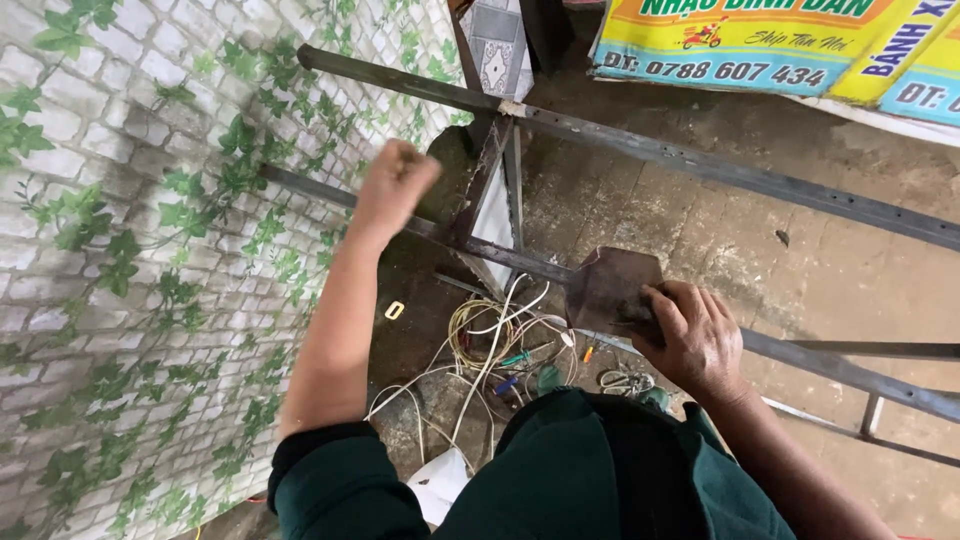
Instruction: Sanding the surfaces of a metal frame using a sanding block to smooth it.
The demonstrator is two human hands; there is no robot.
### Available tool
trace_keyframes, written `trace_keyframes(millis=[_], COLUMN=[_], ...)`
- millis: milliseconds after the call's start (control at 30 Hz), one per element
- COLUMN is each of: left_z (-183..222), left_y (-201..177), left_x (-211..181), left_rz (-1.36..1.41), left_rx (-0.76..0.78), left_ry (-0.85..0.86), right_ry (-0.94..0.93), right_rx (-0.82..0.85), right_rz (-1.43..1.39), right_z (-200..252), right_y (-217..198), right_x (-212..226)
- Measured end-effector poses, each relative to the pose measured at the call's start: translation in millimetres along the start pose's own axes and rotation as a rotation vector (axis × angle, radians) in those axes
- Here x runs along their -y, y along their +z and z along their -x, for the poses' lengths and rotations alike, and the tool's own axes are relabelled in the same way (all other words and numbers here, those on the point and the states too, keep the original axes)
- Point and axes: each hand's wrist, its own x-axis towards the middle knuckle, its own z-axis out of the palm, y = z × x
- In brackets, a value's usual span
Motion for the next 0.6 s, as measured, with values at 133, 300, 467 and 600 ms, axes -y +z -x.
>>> trace_keyframes(millis=[133,300,467,600], left_z=[11,7,-1,-3], left_y=[10,24,34,36], left_x=[-15,8,59,65], left_rz=[-0.426,-0.743,-0.463,-0.388], left_rx=[0.332,0.395,0.329,0.291], left_ry=[0.062,0.242,0.260,0.312], right_ry=[0.004,0.009,0.006,0.007], right_rx=[0.018,0.023,0.005,0.006], right_rz=[-0.032,-0.019,-0.022,-0.018], right_z=[-3,-3,-4,-2], right_y=[-5,-5,-6,-4], right_x=[3,3,4,3])
